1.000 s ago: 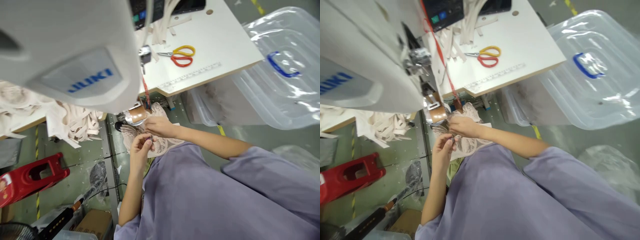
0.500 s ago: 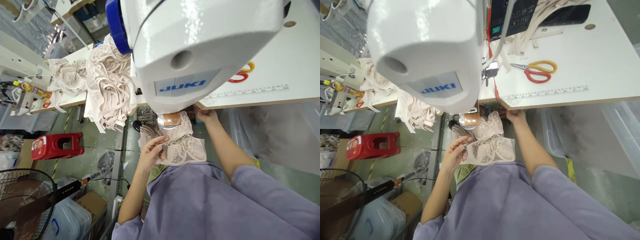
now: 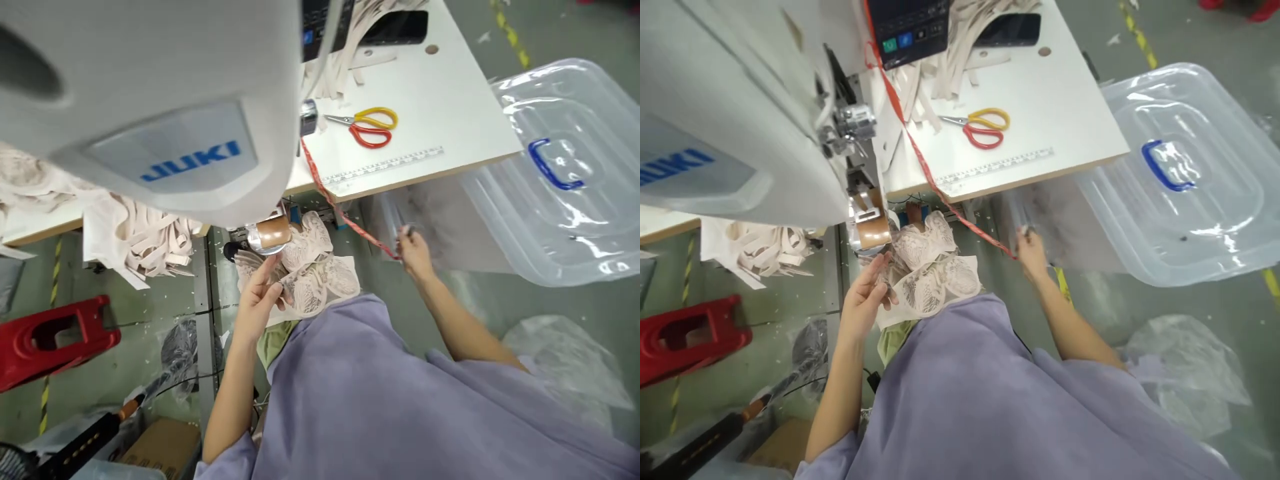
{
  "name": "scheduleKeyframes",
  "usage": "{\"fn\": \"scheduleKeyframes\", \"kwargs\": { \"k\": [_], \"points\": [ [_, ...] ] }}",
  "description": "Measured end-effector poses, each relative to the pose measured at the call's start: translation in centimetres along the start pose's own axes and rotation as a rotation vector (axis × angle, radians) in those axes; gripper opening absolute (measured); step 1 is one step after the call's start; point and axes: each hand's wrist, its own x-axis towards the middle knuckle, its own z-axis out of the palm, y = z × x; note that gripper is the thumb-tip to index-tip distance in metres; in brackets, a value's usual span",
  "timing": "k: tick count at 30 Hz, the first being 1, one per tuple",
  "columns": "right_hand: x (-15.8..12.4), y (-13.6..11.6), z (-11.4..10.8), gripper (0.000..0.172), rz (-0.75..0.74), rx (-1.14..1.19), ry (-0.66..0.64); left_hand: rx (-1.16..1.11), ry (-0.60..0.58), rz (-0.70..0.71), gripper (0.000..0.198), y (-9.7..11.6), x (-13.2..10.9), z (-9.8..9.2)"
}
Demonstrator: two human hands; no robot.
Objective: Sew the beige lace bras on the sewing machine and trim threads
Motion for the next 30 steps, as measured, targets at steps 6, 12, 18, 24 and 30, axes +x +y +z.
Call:
{"fn": "scheduleKeyframes", "kwargs": {
  "k": [6,12,18,24,30],
  "points": [
    [-7.1,-4.9,5.1,0.056,0.115,0.191,-0.581,0.168,-0.215,-0.064,0.058,0.3,1.1,2.7],
    [-10.1,-10.0,7.3,0.051,0.168,0.373,-0.983,0.219,-0.303,-0.136,0.062,0.9,1.2,3.0],
    [-10.2,-10.6,7.8,0.05,0.0,0.373,-1.023,0.183,-0.326,-0.162,0.06,0.9,1.2,2.8],
    [-5.3,-7.5,5.1,0.045,-0.191,-0.24,-0.588,0.144,-0.275,-0.046,0.069,1.0,0.7,2.5],
    [-2.6,-5.0,2.9,0.051,-0.396,-0.657,-0.315,0.152,-0.257,-0.011,0.072,0.9,0.0,2.3]
  ]
}}
